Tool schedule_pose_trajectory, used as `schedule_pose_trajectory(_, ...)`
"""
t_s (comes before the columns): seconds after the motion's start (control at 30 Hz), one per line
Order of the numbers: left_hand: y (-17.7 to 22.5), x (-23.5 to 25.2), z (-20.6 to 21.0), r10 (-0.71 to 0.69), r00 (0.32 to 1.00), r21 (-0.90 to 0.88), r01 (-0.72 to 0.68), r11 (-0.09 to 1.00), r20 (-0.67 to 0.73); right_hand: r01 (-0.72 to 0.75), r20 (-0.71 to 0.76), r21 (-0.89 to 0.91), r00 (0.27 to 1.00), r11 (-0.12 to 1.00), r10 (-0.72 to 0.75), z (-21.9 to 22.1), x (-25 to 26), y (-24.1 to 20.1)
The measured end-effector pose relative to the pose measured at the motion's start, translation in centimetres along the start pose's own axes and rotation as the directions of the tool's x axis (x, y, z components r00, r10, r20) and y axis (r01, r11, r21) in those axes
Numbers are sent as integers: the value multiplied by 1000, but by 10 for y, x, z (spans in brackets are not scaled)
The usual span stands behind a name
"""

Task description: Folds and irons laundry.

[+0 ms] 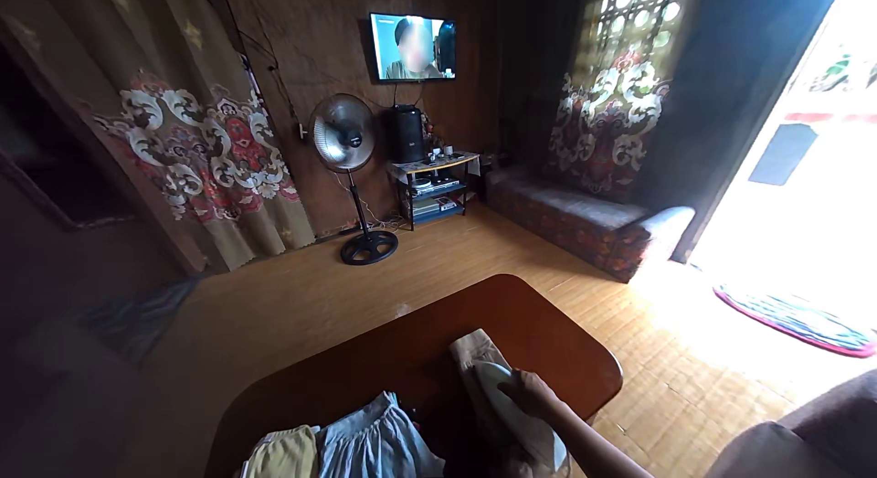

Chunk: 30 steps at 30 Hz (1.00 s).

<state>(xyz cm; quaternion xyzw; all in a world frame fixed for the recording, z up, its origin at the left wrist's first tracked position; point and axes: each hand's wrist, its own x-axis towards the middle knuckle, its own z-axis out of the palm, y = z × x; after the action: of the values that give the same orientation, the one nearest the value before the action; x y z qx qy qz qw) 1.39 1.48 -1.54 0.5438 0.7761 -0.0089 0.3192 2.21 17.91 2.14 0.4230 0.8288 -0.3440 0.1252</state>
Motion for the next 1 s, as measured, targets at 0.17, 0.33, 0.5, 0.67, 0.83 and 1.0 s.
schedule_pose_trajectory(0.17,-2,-2,6,-33,998,-74,30,997,-45,0,-11,6,1000,1000,0,-3,15,-14)
schedule_pose_trajectory(0.33,-2,-11,-1,-10,1000,-159,7,987,-20,16,-14,30,1000,999,-15,-3,-12,-2)
schedule_pose_trajectory(0.5,3,-15,-11,-22,1000,-131,23,991,7,16,-28,30,999,999,-15,-10,-23,-13)
schedule_pose_trajectory(0.67,3,-13,-16,-32,999,-115,33,993,6,24,-63,6,998,1000,-23,-3,7,-13)
schedule_pose_trajectory(0.83,2,-12,-17,1,1000,-116,3,993,31,9,-53,-20,999,1000,-10,4,-13,5)
schedule_pose_trajectory(1.0,1,-7,-14,-11,998,-135,18,991,55,15,-52,-31,998,999,-17,1,-5,-4)
